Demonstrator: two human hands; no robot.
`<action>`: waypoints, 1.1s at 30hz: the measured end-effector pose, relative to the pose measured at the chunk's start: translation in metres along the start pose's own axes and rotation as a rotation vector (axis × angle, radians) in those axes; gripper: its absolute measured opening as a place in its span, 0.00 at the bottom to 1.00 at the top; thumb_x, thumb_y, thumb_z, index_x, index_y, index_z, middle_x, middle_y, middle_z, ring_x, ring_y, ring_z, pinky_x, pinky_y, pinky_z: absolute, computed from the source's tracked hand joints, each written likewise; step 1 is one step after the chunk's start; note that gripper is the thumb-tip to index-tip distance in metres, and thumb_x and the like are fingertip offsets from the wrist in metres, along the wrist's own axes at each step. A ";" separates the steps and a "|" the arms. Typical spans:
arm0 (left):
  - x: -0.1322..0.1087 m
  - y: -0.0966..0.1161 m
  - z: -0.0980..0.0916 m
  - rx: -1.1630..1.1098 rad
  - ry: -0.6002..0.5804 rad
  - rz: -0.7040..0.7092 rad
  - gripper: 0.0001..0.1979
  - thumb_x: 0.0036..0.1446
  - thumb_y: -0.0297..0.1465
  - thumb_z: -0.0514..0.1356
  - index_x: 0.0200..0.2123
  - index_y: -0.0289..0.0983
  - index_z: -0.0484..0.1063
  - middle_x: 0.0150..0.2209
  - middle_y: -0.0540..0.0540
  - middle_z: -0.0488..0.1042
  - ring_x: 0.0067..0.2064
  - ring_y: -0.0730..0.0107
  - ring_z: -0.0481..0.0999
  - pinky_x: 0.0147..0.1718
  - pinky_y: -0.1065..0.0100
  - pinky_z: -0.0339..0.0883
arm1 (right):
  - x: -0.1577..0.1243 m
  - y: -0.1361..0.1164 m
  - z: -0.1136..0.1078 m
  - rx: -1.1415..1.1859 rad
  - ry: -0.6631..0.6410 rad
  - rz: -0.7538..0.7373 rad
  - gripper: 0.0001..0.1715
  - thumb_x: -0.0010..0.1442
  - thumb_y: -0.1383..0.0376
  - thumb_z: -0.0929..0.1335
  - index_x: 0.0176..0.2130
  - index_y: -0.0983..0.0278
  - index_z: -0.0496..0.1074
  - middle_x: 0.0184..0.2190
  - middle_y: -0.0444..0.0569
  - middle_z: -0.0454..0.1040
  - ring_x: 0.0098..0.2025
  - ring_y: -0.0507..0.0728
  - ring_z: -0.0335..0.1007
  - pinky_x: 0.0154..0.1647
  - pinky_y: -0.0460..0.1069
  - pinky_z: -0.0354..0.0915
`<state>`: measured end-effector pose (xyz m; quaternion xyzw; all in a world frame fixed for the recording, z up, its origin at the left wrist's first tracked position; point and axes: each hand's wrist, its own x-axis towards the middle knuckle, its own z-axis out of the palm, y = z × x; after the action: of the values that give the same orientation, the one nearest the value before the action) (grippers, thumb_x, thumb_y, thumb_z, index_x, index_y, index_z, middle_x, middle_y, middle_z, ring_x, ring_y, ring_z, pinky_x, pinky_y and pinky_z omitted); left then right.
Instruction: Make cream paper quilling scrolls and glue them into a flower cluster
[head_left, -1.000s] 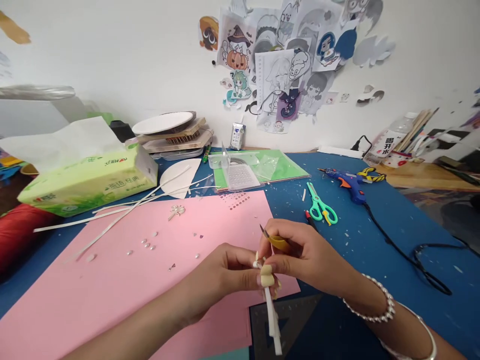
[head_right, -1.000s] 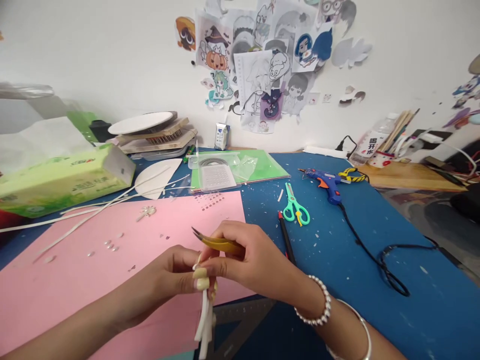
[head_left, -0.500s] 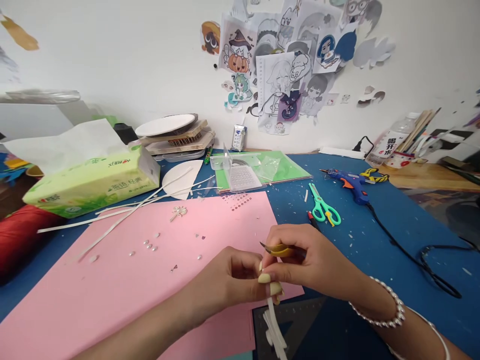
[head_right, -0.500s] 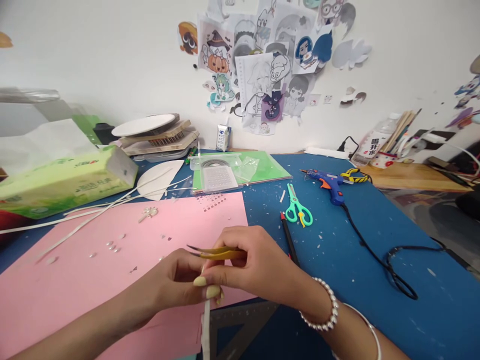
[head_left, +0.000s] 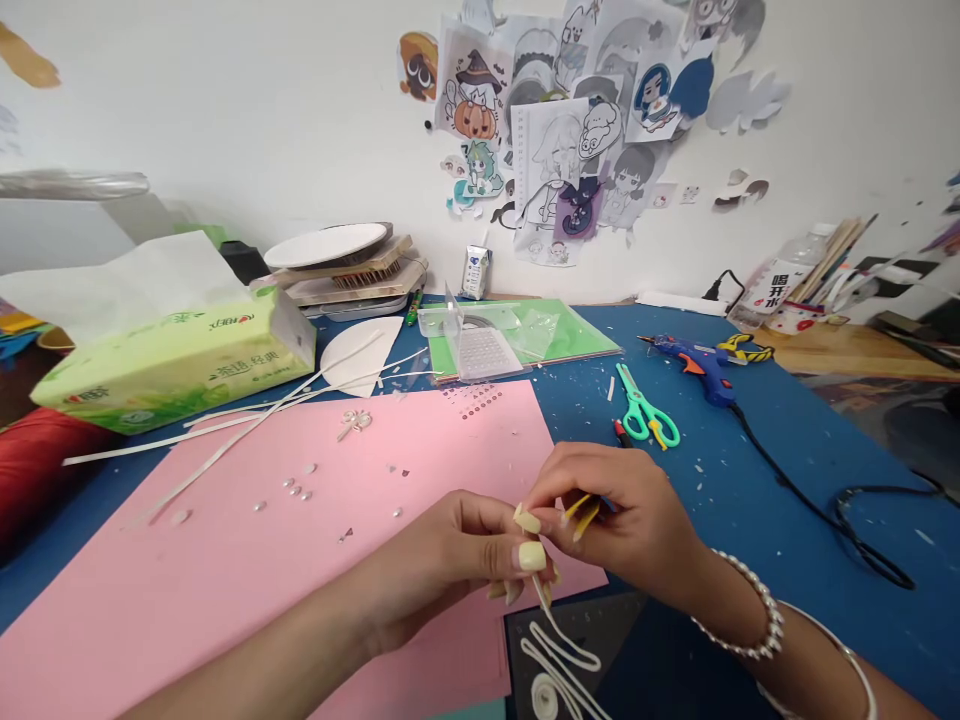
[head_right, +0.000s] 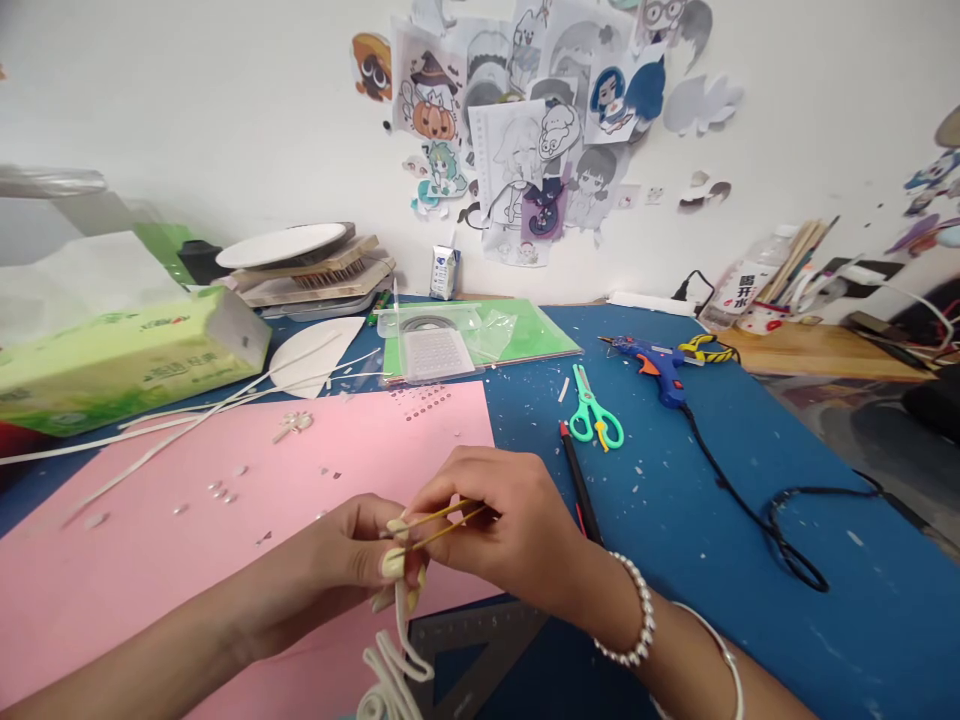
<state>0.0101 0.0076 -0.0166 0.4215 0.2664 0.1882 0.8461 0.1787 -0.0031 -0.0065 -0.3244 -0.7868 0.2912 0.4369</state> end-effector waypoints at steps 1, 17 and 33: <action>0.000 0.000 0.000 -0.003 0.001 -0.006 0.05 0.43 0.31 0.64 0.22 0.35 0.76 0.21 0.52 0.69 0.24 0.81 0.61 0.25 0.77 0.52 | 0.000 0.000 0.001 -0.014 0.010 -0.019 0.02 0.49 0.71 0.67 0.27 0.66 0.70 0.22 0.44 0.69 0.24 0.47 0.62 0.22 0.42 0.58; -0.003 0.000 0.003 0.050 -0.052 -0.115 0.04 0.42 0.30 0.64 0.21 0.34 0.74 0.22 0.50 0.73 0.26 0.75 0.69 0.30 0.73 0.60 | 0.004 -0.002 -0.013 0.156 -0.332 0.304 0.09 0.48 0.61 0.69 0.27 0.66 0.71 0.22 0.42 0.65 0.24 0.47 0.56 0.22 0.43 0.53; 0.001 0.003 -0.005 0.068 0.049 -0.018 0.11 0.44 0.36 0.62 0.26 0.32 0.73 0.24 0.49 0.69 0.29 0.74 0.64 0.33 0.72 0.55 | -0.003 0.003 0.005 -0.340 0.095 -0.226 0.06 0.54 0.69 0.64 0.35 0.64 0.68 0.29 0.48 0.72 0.31 0.50 0.67 0.30 0.44 0.64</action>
<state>0.0078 0.0131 -0.0176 0.4427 0.2971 0.1816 0.8263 0.1762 -0.0046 -0.0124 -0.3163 -0.8346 0.0876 0.4424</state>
